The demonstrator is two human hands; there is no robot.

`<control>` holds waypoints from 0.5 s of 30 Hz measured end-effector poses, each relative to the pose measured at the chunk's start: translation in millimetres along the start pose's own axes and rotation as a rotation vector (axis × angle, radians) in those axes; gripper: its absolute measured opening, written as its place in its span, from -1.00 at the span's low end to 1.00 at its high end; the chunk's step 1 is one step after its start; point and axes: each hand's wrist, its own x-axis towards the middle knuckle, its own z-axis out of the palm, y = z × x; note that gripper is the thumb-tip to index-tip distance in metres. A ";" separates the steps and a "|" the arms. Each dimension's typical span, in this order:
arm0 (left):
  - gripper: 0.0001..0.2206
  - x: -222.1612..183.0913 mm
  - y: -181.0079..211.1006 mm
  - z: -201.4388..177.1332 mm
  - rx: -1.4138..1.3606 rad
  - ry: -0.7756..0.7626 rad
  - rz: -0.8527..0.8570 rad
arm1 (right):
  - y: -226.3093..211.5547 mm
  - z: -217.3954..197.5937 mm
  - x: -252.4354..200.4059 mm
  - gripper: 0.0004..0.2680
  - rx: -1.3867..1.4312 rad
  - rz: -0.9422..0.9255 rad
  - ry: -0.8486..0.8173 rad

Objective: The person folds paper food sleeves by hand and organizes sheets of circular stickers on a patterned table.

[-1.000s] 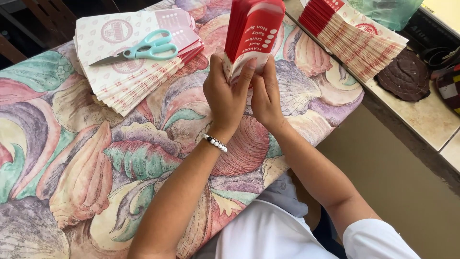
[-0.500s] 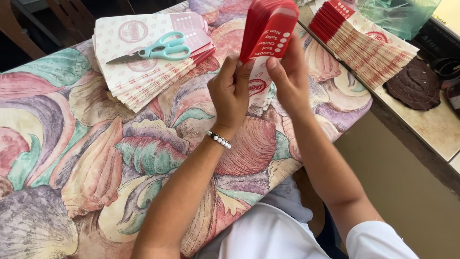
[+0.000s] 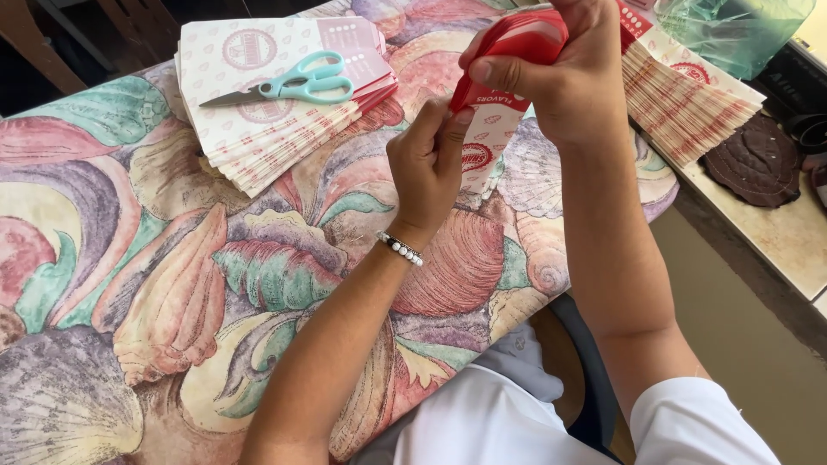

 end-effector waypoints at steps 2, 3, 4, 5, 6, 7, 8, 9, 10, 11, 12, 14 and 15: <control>-0.77 -0.5 0.9 0.8 -0.006 0.003 -0.001 | -2.2 3.3 1.0 -0.56 0.021 -0.011 0.015; -0.76 -0.3 1.4 0.2 -0.010 0.006 -0.001 | -3.2 5.7 2.3 -0.57 0.043 -0.023 0.030; -0.76 -0.1 0.5 -0.1 -0.007 0.009 -0.002 | -3.3 5.3 2.2 -0.57 0.046 -0.023 0.026; -0.77 -0.3 -0.4 0.7 -0.007 0.011 -0.001 | -3.9 4.0 1.2 -0.57 0.045 0.007 0.003; -0.77 -0.7 -1.1 1.7 -0.006 0.013 0.000 | -4.6 2.5 0.0 -0.57 0.043 0.036 -0.019; -0.77 -1.0 -1.3 1.5 -0.009 0.014 -0.001 | -5.5 4.1 0.4 -0.57 0.040 0.037 -0.020; -0.79 -1.3 -1.2 1.3 0.012 0.011 -0.011 | -6.5 5.7 0.9 -0.66 0.058 0.000 -0.065; -0.80 -1.0 -1.1 0.8 0.034 0.008 -0.020 | -7.6 7.5 2.0 -0.66 0.077 -0.039 -0.109; -0.80 -1.5 -0.7 2.3 0.032 0.010 -0.019 | -3.9 9.3 -10.6 -0.66 0.076 -0.039 -0.110; -0.79 -0.9 -0.8 2.6 0.004 -0.002 -0.032 | 0.4 12.1 -22.0 -0.60 0.078 0.006 -0.140; -0.77 -0.4 -0.9 3.0 -0.023 -0.013 -0.044 | 4.9 14.8 -33.4 -0.54 0.080 0.052 -0.168; -0.81 2.9 4.5 4.4 -0.073 0.030 0.000 | 39.2 20.8 -59.5 -0.61 0.053 0.108 -0.049; -0.84 0.7 7.6 5.0 -0.125 0.066 0.032 | 56.0 24.6 -76.6 -0.67 0.027 0.175 0.077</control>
